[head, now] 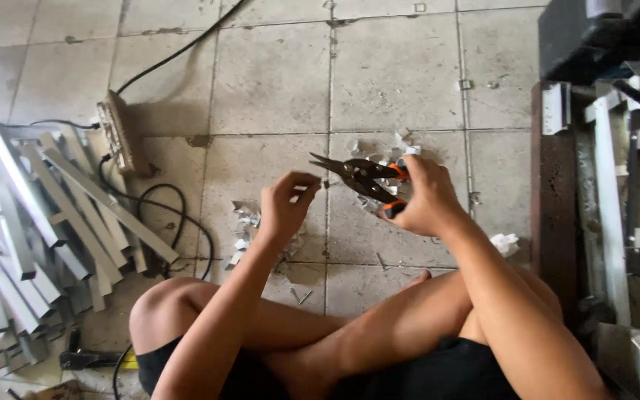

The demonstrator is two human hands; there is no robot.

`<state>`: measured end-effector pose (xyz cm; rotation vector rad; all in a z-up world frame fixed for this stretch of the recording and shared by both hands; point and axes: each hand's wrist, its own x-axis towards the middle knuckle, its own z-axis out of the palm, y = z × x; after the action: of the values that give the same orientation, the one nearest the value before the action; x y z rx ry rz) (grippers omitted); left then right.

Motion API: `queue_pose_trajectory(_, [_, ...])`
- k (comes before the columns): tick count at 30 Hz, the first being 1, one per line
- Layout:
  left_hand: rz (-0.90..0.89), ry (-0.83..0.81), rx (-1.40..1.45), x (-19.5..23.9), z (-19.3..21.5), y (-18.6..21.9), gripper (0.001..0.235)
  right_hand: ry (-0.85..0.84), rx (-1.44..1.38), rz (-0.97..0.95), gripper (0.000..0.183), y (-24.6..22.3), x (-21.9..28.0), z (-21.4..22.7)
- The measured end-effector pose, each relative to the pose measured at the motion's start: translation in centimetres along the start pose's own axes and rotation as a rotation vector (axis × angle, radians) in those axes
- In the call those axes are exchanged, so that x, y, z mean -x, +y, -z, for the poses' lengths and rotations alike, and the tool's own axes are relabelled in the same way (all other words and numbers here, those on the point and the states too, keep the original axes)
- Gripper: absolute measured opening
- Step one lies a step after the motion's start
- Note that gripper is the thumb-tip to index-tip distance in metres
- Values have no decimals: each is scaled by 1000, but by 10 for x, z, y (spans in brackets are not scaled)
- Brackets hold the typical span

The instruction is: Cutting small pieces of metal into smaller fragments using tin snips while sitting on the floor.

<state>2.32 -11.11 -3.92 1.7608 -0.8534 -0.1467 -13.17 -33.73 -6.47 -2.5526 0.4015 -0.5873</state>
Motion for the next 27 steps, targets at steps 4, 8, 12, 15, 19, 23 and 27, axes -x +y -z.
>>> queue_pose_trajectory(4, [-35,131,71,39,38,19,9,-101,-62,70,66,-16,8,2])
queue_pose_trajectory(8, [-139,233,93,60,64,28,12,-201,-38,163,91,-31,16,-14])
queue_pose_trajectory(12, [-227,254,108,73,75,28,14,-282,9,163,92,-56,27,-9])
queue_pose_trajectory(15, [-260,204,67,73,83,40,16,-308,85,173,86,-58,34,-10])
queue_pose_trajectory(19, [-251,155,59,80,88,40,17,-346,162,155,81,-62,39,-11])
queue_pose_trajectory(23, [-294,151,128,78,92,39,15,-220,66,181,57,-55,36,-21])
queue_pose_trajectory(27, [-305,144,190,76,92,38,14,-52,-71,173,33,-60,41,-28])
